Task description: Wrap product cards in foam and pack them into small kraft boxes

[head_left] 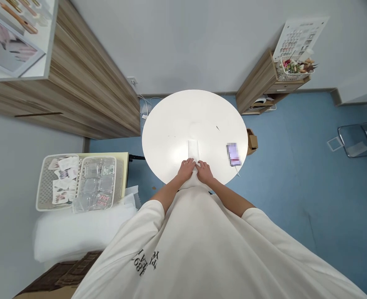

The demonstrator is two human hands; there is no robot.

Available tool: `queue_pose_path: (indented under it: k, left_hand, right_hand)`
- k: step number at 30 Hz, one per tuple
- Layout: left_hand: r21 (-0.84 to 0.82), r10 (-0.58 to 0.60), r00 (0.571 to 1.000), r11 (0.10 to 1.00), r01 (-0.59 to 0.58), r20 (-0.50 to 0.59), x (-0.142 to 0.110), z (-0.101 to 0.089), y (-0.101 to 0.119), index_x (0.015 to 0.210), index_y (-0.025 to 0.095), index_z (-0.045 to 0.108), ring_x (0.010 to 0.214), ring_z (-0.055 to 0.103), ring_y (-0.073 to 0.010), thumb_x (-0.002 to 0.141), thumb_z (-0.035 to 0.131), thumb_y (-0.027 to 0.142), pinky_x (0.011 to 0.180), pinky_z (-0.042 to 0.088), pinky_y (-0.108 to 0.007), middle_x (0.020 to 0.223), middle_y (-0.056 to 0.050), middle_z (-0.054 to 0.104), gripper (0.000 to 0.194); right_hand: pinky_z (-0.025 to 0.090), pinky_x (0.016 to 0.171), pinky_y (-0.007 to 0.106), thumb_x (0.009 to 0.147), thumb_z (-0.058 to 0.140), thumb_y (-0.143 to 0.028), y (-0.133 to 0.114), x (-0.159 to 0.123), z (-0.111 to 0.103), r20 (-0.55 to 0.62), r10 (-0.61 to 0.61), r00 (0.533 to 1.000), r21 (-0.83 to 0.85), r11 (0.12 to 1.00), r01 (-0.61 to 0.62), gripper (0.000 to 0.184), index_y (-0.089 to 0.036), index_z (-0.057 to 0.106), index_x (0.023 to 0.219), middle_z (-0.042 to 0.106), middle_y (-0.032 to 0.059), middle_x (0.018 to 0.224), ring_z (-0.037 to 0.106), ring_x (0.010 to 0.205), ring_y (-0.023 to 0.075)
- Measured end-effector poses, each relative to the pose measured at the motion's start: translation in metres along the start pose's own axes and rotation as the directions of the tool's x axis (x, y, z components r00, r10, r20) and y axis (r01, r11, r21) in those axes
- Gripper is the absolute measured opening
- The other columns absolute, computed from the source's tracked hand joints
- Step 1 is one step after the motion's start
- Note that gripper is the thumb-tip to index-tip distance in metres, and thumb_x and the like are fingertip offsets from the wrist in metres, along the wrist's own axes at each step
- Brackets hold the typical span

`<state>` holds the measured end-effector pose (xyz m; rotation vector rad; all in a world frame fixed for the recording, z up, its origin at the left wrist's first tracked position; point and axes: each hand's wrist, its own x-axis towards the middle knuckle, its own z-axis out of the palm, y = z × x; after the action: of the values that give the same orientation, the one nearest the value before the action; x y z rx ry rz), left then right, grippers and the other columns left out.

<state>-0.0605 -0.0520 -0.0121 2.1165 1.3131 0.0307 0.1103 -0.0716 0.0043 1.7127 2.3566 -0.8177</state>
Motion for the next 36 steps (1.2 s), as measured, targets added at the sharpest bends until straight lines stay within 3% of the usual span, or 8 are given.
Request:
queue_pose_path:
  k: [7,12,18,22,25,30,32,36]
  left_hand:
    - [-0.062,-0.029,0.999,0.998,0.027,-0.032,0.011,-0.001,0.001,0.134,0.022,0.050,0.151,0.031,-0.0293,0.087,0.051,0.007,0.121,0.020,-0.050,0.159,-0.016,0.039,0.050]
    - [-0.044,-0.012,1.000,0.999,0.013,0.014,0.014,-0.008,-0.002,0.132,0.020,0.049,0.140,0.044,-0.0315,0.078,0.061,0.011,0.117,0.024,-0.047,0.144,-0.017,0.052,0.055]
    - [-0.093,-0.088,0.993,0.991,0.094,0.073,-0.004,-0.015,-0.005,0.124,0.022,0.055,0.127,0.054,-0.0331,0.076,0.068,0.028,0.116,0.022,-0.051,0.123,-0.012,0.065,0.050]
    - [-0.217,-0.130,0.988,0.965,0.146,0.086,-0.014,-0.013,-0.008,0.125,0.023,0.058,0.130,0.054,-0.0304,0.085,0.061,0.031,0.115,0.030,-0.047,0.134,-0.010,0.062,0.041]
    - [-0.360,-0.250,0.968,0.901,0.243,0.029,-0.014,-0.009,-0.008,0.135,0.023,0.052,0.136,0.050,-0.0274,0.092,0.053,0.031,0.113,0.038,-0.041,0.152,-0.010,0.049,0.044]
    - [-0.562,-0.482,0.876,0.728,0.393,-0.013,-0.016,0.000,-0.007,0.150,0.021,0.034,0.128,0.057,-0.0246,0.096,0.049,0.026,0.103,0.048,-0.038,0.150,-0.014,0.049,0.057]
    - [-0.540,-0.485,0.874,0.741,0.398,-0.021,-0.020,0.002,-0.007,0.153,0.020,0.030,0.128,0.057,-0.0255,0.094,0.049,0.023,0.104,0.048,-0.039,0.153,-0.015,0.046,0.062]
    - [-0.375,-0.395,0.918,0.858,0.351,-0.044,-0.029,0.000,-0.007,0.155,0.019,0.030,0.140,0.045,-0.0306,0.090,0.051,0.019,0.111,0.042,-0.046,0.161,-0.016,0.034,0.068]
  right_hand:
    - [0.033,0.110,0.046,0.086,0.052,-0.011,-0.005,0.001,-0.006,0.078,-0.020,0.997,-0.030,0.999,0.023,0.070,-0.020,0.041,0.154,0.037,0.0133,0.159,0.039,0.135,0.0318]
    - [0.032,0.110,0.046,0.088,0.050,-0.010,-0.002,0.001,-0.009,0.035,-0.066,0.997,-0.064,0.996,0.069,0.058,-0.019,0.050,0.145,0.035,0.0118,0.161,0.037,0.136,0.0319]
    - [0.032,0.108,0.044,0.089,0.054,-0.011,0.004,0.003,-0.014,0.050,-0.165,0.985,-0.036,0.985,0.166,0.041,-0.020,0.059,0.129,0.058,0.0114,0.139,0.044,0.129,0.0302]
    - [0.035,0.102,0.040,0.095,0.050,-0.014,0.004,0.009,-0.020,0.069,-0.195,0.978,-0.024,0.980,0.198,0.032,-0.021,0.061,0.124,0.065,0.0109,0.126,0.052,0.118,0.0280]
    - [0.038,0.097,0.038,0.100,0.047,-0.020,0.005,0.023,-0.028,0.086,-0.165,0.982,-0.020,0.986,0.167,0.028,-0.022,0.061,0.124,0.067,0.0108,0.120,0.056,0.112,0.0273]
    - [0.044,0.083,0.032,0.101,0.049,-0.023,0.004,0.062,-0.040,0.131,-0.048,0.990,0.077,0.996,0.038,0.030,-0.022,0.056,0.130,0.064,0.0108,0.118,0.061,0.101,0.0243]
    - [0.045,0.082,0.032,0.099,0.052,-0.022,0.003,0.079,-0.040,0.117,0.001,0.993,0.107,0.994,-0.014,0.033,-0.022,0.053,0.132,0.061,0.0116,0.121,0.062,0.101,0.0245]
    - [0.047,0.081,0.034,0.096,0.056,-0.024,0.003,0.098,-0.029,0.061,0.145,0.987,0.190,0.970,-0.155,0.044,-0.018,0.046,0.138,0.055,0.0159,0.130,0.063,0.101,0.0263]
